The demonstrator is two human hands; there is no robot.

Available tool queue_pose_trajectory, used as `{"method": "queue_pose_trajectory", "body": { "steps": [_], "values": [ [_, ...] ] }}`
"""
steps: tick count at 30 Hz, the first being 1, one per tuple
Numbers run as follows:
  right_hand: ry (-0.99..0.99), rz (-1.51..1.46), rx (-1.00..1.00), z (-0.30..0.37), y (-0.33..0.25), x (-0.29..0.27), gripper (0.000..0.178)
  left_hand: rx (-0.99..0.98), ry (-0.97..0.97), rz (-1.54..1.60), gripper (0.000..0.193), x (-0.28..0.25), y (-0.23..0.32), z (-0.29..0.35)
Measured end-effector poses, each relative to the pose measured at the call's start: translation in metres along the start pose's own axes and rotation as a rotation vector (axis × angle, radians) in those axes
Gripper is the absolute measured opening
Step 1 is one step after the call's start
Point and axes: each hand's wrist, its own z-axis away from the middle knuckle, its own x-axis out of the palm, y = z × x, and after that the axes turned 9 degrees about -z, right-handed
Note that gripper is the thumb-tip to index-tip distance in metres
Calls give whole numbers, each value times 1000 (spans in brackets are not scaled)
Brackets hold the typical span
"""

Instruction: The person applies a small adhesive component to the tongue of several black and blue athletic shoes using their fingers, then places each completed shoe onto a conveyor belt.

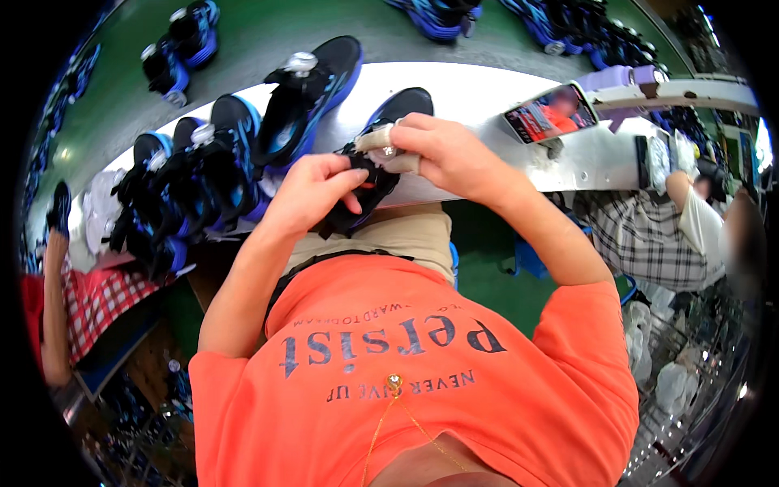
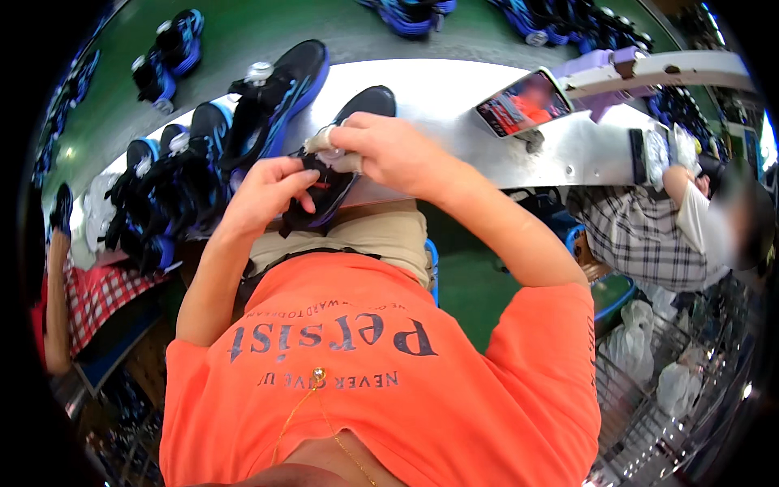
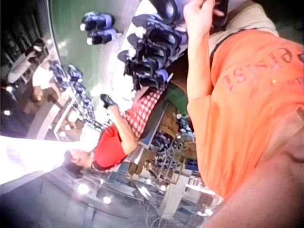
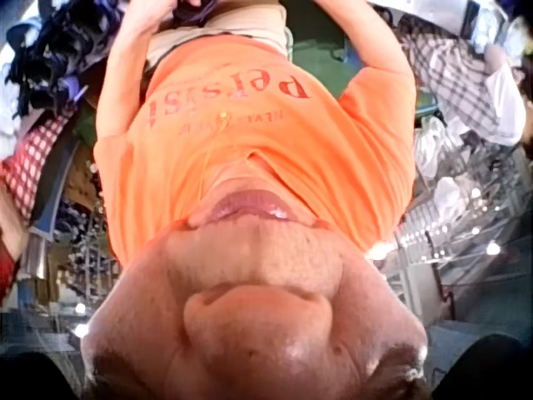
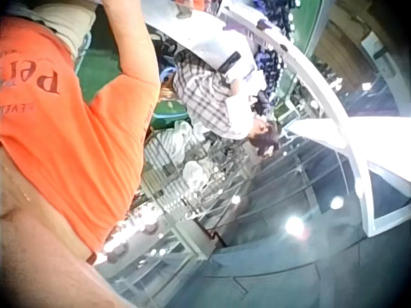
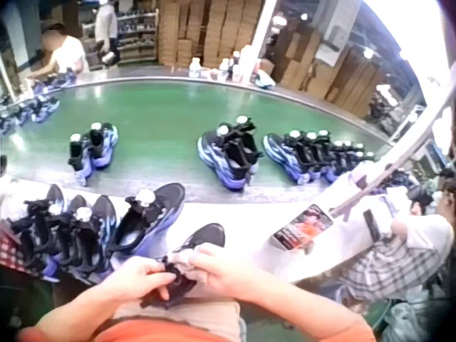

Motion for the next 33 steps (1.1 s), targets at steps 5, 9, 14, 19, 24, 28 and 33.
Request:
{"method": "queue_pose_trajectory", "body": {
  "steps": [5,9,14,19,24,28,33],
  "values": [
    [140,87,109,-3,8,11,29,-13,28,170,19,15,1,-12],
    [58,-76,176,-4,2,-12,24,86,83,85,20,25,-6,-20],
    [180,125,232,4,8,6,28,66,88,82,20,28,-3,-21],
    [172,-49,155,10,6,4,35,61,51,105,19,26,-3,-19],
    [-35,-202,378,-8,13,-26,21,121,143,-38,19,4,11,-8],
    [251,-50,17,-72,33,-44,27,469,968,-592,28,-45,3,-37],
    [57,-16,147,-133,68,18,51,282,699,-624,27,-68,-27,-75]
  ]
}}
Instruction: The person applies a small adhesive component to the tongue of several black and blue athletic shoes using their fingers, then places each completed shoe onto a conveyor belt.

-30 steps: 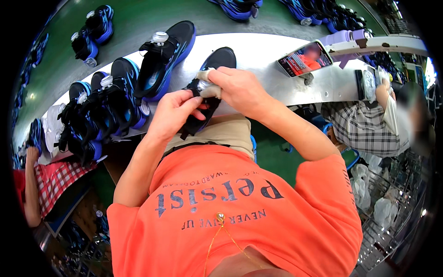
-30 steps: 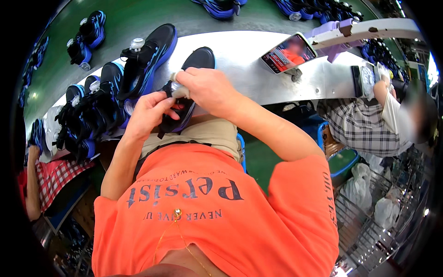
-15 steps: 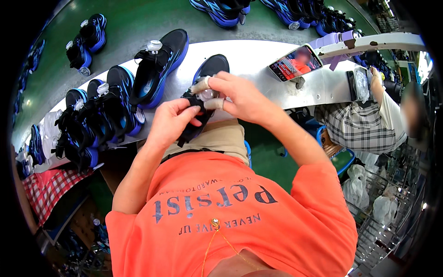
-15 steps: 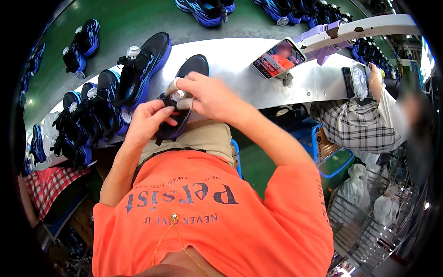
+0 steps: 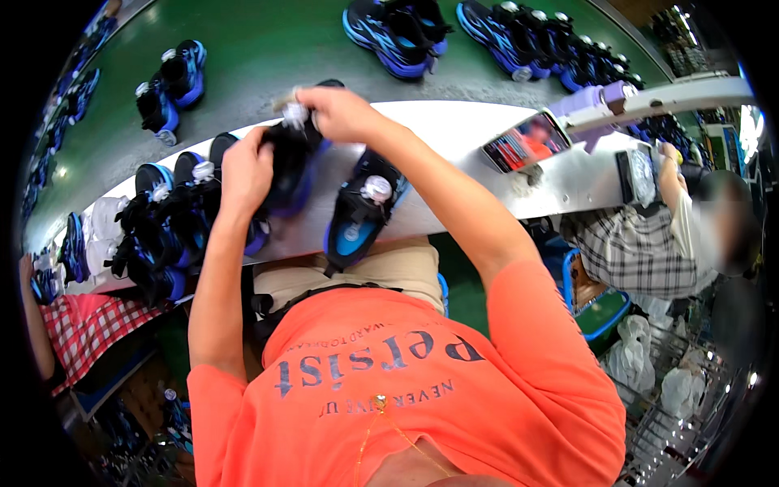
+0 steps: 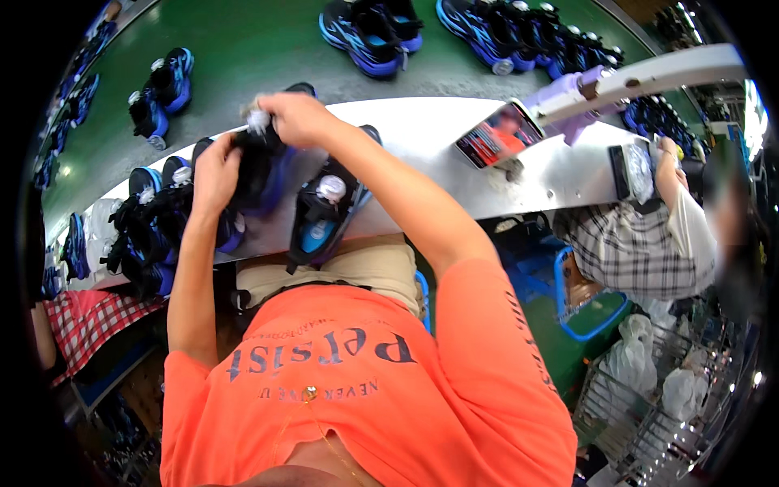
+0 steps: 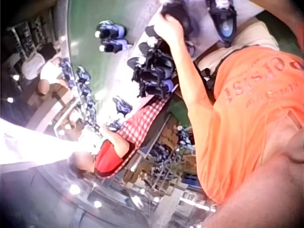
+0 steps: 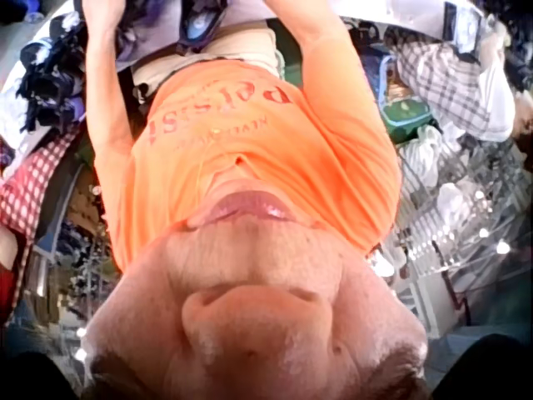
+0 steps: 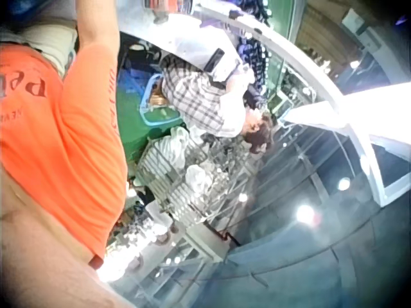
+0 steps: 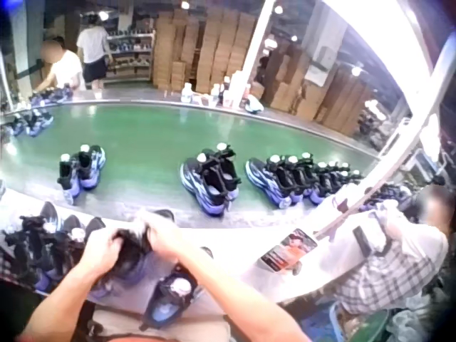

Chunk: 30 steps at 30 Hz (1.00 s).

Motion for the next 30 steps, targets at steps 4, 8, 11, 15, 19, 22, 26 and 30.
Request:
{"method": "queue_pose_trajectory", "body": {
  "steps": [4,8,11,15,19,22,26,30],
  "values": [
    [-358,-319,-246,43,-7,-28,59,-176,-22,392,23,-6,8,47],
    [-371,-234,-87,42,-20,-32,65,-52,-46,266,19,1,14,54],
    [-225,-159,-123,38,-28,-14,46,-146,36,262,20,13,7,50],
    [-319,228,-271,55,-36,-26,42,-324,6,317,22,14,15,41],
    [-184,170,-54,39,-46,-25,41,-197,140,274,20,31,18,45],
    [-225,19,-147,58,-36,-18,39,-316,106,389,20,26,20,43],
    [-294,195,-99,63,-42,-28,45,-329,2,358,20,15,31,37],
    [-274,106,-155,59,-30,-25,46,-356,-112,546,31,-1,27,55]
  ]
}}
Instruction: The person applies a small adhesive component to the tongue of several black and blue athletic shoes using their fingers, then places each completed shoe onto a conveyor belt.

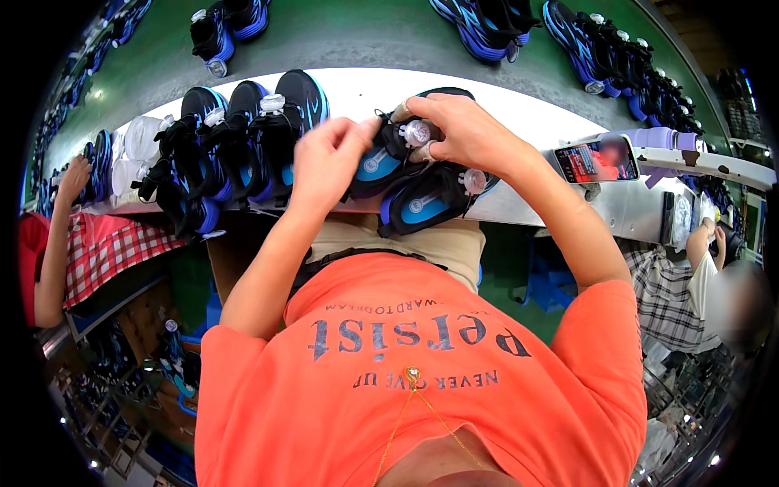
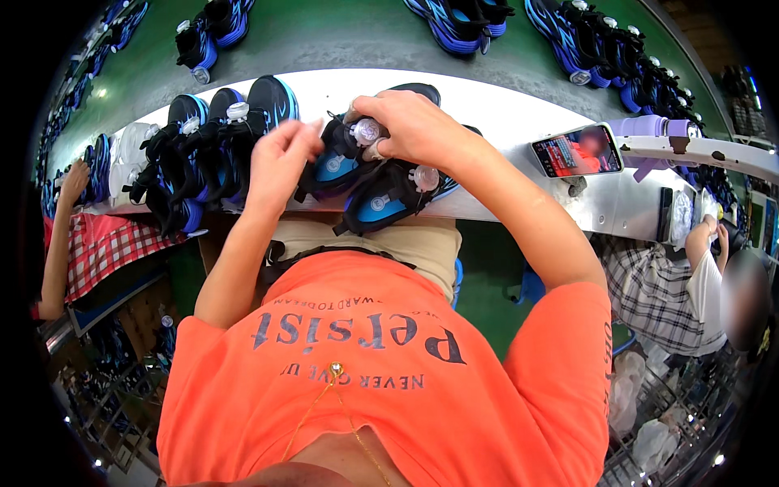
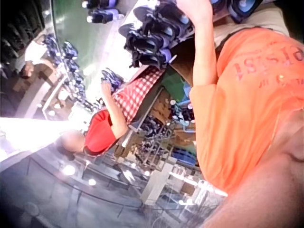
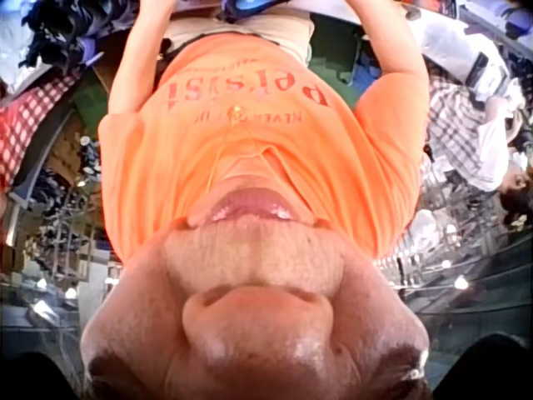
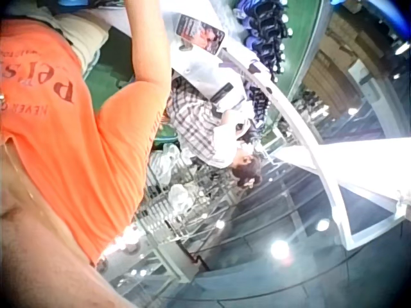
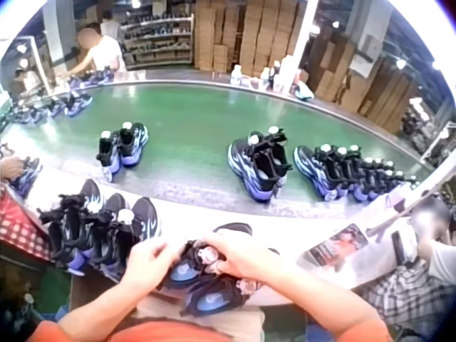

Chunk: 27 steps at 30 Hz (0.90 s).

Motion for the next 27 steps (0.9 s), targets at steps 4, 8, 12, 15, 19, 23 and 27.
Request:
{"method": "queue_pose_trajectory", "body": {
  "steps": [4,8,12,15,19,23,27],
  "values": [
    [20,-178,112,3,-17,-4,45,-110,-457,22,22,-13,24,2],
    [282,-112,32,9,-11,23,34,-192,-507,149,23,-6,6,-1],
    [151,25,178,0,-15,8,25,-184,-513,224,21,-7,4,0],
    [225,-114,47,0,-14,10,21,-177,-471,216,21,-6,7,0],
    [263,1,180,2,-19,21,27,-221,-441,214,20,1,7,3],
    [226,-116,101,7,-17,14,25,-208,-472,225,22,-2,3,2],
    [260,67,239,4,-25,23,33,-177,-428,261,21,3,4,3]
  ]
}}
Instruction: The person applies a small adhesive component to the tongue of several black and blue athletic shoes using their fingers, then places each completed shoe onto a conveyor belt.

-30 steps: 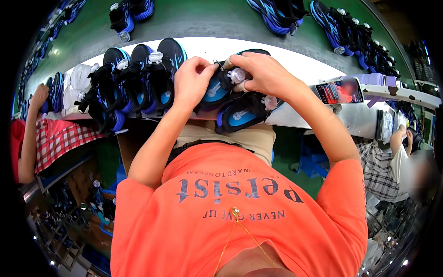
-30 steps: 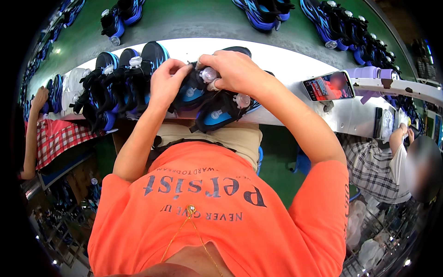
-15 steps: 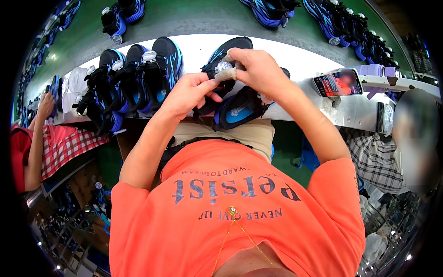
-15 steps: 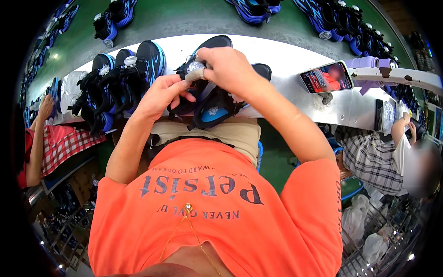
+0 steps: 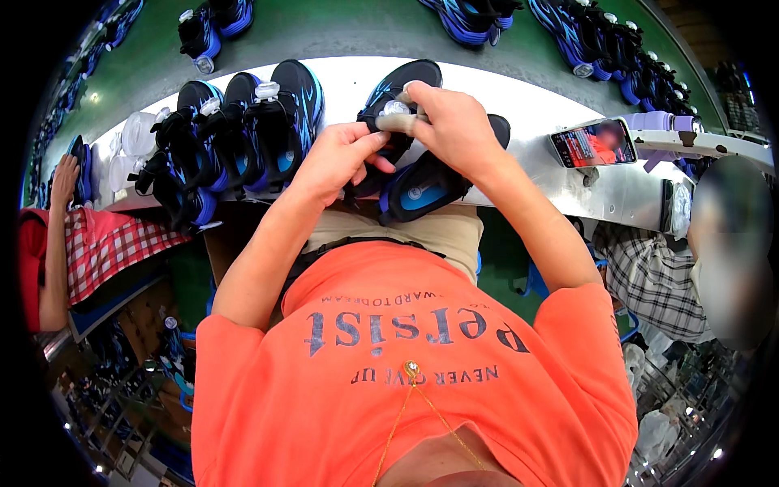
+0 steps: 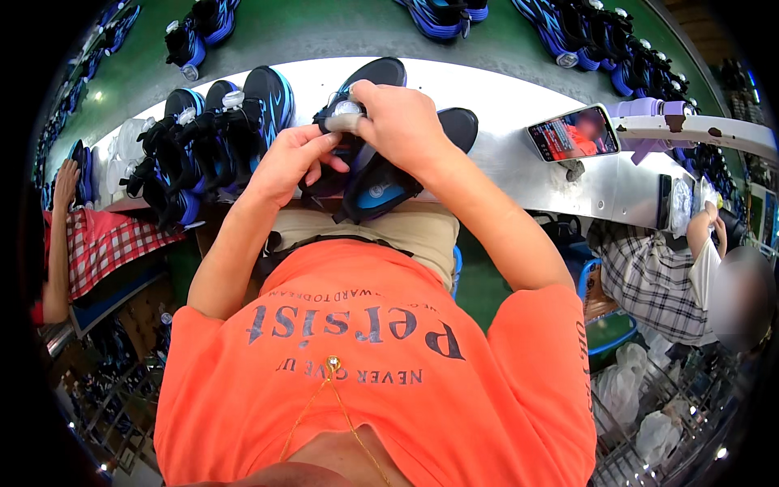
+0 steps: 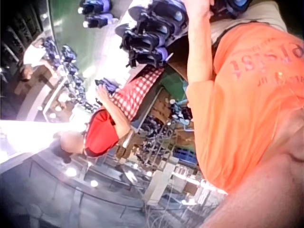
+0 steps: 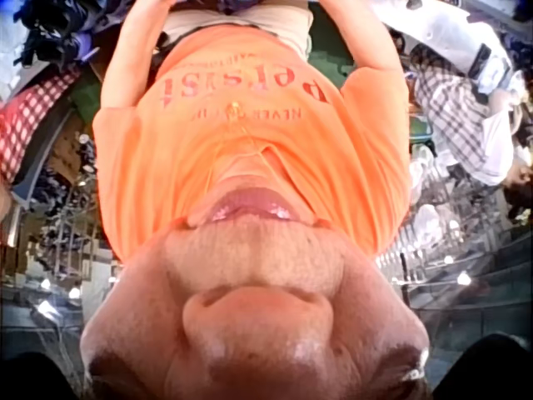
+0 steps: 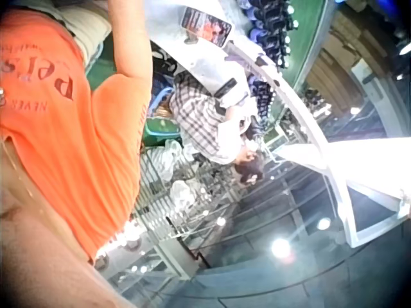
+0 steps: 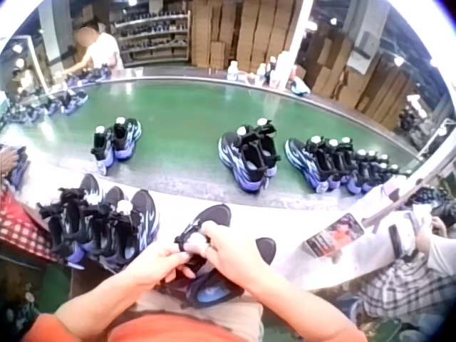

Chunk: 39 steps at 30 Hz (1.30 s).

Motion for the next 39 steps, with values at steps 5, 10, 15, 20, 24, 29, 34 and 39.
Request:
{"method": "queue_pose_trajectory", "body": {
  "steps": [5,10,15,20,24,29,34,39],
  "values": [
    [111,-65,-107,10,-4,-5,31,-13,6,-23,22,2,4,5],
    [186,5,-115,3,3,12,23,16,97,-152,21,11,9,8],
    [10,-485,257,25,-8,-40,29,826,440,-870,18,23,-7,42],
    [12,-317,-4,99,23,-39,35,542,498,-693,20,10,30,37],
    [225,-102,95,90,7,-18,33,553,62,-857,21,-3,48,-1],
    [137,-142,129,99,7,-27,33,853,60,-979,19,-8,38,-8],
    [86,-56,127,92,0,-41,35,686,8,-896,24,-3,42,-4],
    [136,-186,93,89,6,-27,34,815,7,-952,18,-3,53,0]
  ]
}}
